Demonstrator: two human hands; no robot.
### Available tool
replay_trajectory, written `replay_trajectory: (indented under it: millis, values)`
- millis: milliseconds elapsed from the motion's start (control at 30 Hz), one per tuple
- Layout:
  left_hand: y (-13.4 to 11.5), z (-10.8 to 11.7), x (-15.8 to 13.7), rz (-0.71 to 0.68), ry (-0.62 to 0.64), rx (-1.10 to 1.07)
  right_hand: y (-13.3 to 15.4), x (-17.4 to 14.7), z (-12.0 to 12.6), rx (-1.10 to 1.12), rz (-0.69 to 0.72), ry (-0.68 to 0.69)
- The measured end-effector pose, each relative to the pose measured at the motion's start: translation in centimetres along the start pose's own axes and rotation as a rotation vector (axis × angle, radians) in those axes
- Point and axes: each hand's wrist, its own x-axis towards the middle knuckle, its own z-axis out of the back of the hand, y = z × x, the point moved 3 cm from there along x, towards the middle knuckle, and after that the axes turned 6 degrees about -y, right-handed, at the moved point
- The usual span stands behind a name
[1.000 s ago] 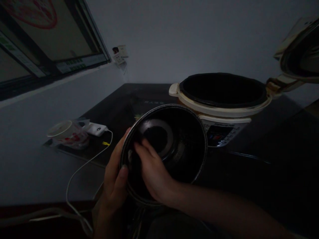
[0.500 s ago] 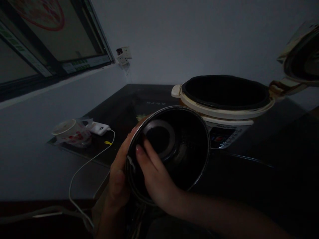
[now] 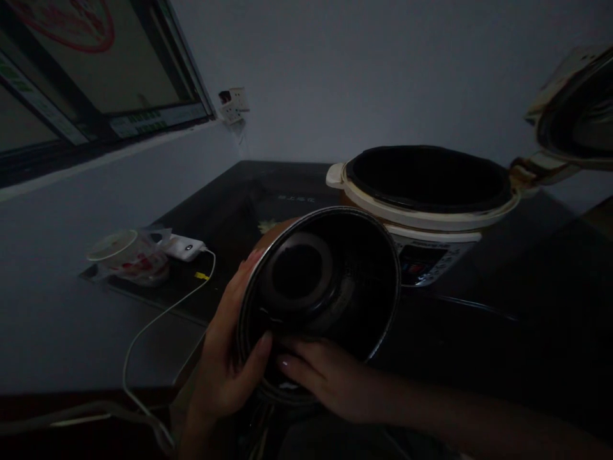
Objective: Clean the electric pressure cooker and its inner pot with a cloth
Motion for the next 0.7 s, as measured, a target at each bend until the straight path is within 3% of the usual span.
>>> replay_trajectory:
  millis: [133,233,467,567,700]
  values:
    - [-0.2,-0.2,0.1,0.008,0.011,0.022,-1.3,-0.7,1.5,-0.255,-0.135,0.043]
    - [-0.3,-0.3,0.2,0.016,0.002,0.020,-0.9,-0.8,1.3,-0.299,-0.139,0.028]
    - [0.0,-0.4,0.0,0.054,-0.025,-0.008,2.3,-0.4,-0.6,0.143,0.008,-0.111]
    - [-0.1,-0.2,0.1,0.081,-0.022,-0.003,2.7,-0.9,-1.0,-0.005,0.052,-0.033]
    - [-0.2,0.0,0.1,0.077,-0.009,0.004,1.3,-2.4,-0.7,-0.302,0.049,0.106]
